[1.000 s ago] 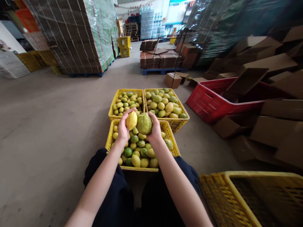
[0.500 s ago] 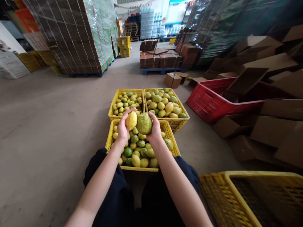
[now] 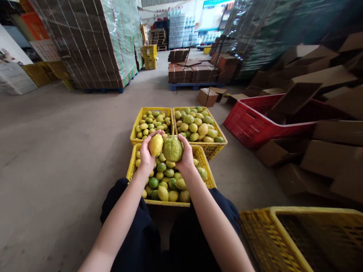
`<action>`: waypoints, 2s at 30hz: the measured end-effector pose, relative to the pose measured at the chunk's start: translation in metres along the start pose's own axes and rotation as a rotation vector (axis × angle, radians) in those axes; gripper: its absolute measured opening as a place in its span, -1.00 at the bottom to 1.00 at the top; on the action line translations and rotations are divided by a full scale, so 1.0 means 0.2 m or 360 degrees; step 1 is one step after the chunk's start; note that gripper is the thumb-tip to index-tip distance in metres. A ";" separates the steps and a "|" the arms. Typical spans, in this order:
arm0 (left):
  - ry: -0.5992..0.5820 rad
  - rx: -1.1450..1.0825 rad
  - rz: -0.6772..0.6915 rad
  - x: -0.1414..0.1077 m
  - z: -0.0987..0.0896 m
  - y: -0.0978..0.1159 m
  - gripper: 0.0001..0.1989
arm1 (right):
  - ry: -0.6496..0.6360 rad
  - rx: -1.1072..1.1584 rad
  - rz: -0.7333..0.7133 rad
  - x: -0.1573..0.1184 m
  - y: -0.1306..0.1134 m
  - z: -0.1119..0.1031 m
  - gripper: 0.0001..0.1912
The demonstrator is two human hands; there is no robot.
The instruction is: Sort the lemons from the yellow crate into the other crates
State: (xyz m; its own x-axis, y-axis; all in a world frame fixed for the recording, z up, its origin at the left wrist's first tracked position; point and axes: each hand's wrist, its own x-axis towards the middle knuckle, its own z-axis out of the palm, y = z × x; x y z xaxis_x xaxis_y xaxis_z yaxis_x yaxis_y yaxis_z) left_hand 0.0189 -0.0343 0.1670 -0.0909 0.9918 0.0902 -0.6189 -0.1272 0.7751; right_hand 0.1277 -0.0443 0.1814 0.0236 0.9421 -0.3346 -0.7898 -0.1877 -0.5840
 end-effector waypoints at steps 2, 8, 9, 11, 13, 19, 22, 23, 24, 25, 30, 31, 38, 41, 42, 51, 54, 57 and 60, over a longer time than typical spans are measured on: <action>0.0015 -0.0022 -0.0028 0.00 0.00 0.00 -0.66 | -0.0031 0.0002 -0.0011 -0.01 0.00 0.00 -0.86; 0.0060 -0.0027 -0.0069 0.00 0.01 0.01 -0.66 | -0.0111 0.0010 0.0010 -0.02 -0.01 0.01 -0.85; 0.0062 -0.0022 -0.0073 0.00 0.01 0.01 -0.66 | -0.0106 0.0013 0.0012 -0.02 -0.01 0.01 -0.85; 0.0063 -0.0027 -0.0082 0.00 0.02 0.01 -0.66 | -0.0090 0.0021 0.0015 -0.02 -0.01 0.01 -0.86; 0.0063 -0.0048 -0.0091 0.00 0.02 0.01 -0.67 | -0.0085 0.0026 0.0013 -0.02 -0.01 0.01 -0.86; 0.0069 -0.0050 -0.0096 -0.01 0.02 0.01 -0.67 | -0.0077 0.0024 -0.0010 -0.02 -0.01 0.01 -0.86; 0.0071 -0.0050 -0.0086 0.00 0.02 0.01 -0.67 | -0.0081 0.0018 0.0006 -0.02 -0.01 0.01 -0.85; 0.0071 -0.0052 -0.0083 0.00 0.02 0.00 -0.67 | -0.0082 0.0015 0.0010 -0.02 -0.01 0.01 -0.85; 0.0069 -0.0050 -0.0081 0.00 0.01 0.00 -0.66 | -0.0085 0.0010 0.0012 -0.02 -0.01 0.01 -0.85; 0.0066 -0.0044 -0.0080 0.00 0.01 0.00 -0.66 | -0.0089 0.0004 0.0013 -0.02 -0.01 0.01 -0.84; 0.0061 -0.0027 -0.0081 0.00 0.01 0.00 -0.66 | -0.0068 -0.0005 0.0001 -0.02 -0.01 0.01 -0.85; 0.0063 -0.0035 -0.0083 0.00 0.01 0.00 -0.66 | -0.0059 0.0001 0.0004 -0.02 -0.01 0.01 -0.85; 0.0066 -0.0070 -0.0092 0.00 0.01 0.00 -0.67 | -0.0074 0.0025 0.0019 -0.02 -0.01 0.01 -0.85; 0.0079 -0.0045 -0.0096 0.00 0.01 0.00 -0.67 | -0.0091 0.0042 0.0034 -0.02 -0.01 0.01 -0.87; 0.0081 -0.0049 -0.0098 0.00 0.01 0.00 -0.67 | -0.0092 0.0047 0.0038 -0.02 -0.01 0.01 -0.87; 0.0199 -0.0302 -0.0221 -0.02 0.05 0.03 -0.71 | -0.0163 0.0036 -0.0010 0.01 0.00 -0.01 -0.83; 0.0259 -0.0427 -0.0319 -0.02 0.06 0.04 -0.72 | -0.0157 0.0019 -0.0037 0.01 0.01 -0.02 -0.84; 0.0323 -0.0518 -0.0378 -0.02 0.06 0.05 -0.73 | -0.0157 0.0034 -0.0032 0.02 0.02 -0.02 -0.85; 0.0375 -0.0585 -0.0403 -0.02 0.06 0.04 -0.72 | -0.0173 0.0035 -0.0016 0.03 0.02 -0.03 -0.84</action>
State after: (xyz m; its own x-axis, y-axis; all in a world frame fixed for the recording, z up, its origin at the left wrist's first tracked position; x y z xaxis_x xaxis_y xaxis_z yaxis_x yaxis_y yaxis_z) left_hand 0.0231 -0.0395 0.1802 -0.0497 0.9673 -0.2489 -0.8742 0.0784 0.4793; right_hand 0.1277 -0.0415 0.1727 -0.0343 0.9687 -0.2457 -0.8030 -0.1730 -0.5703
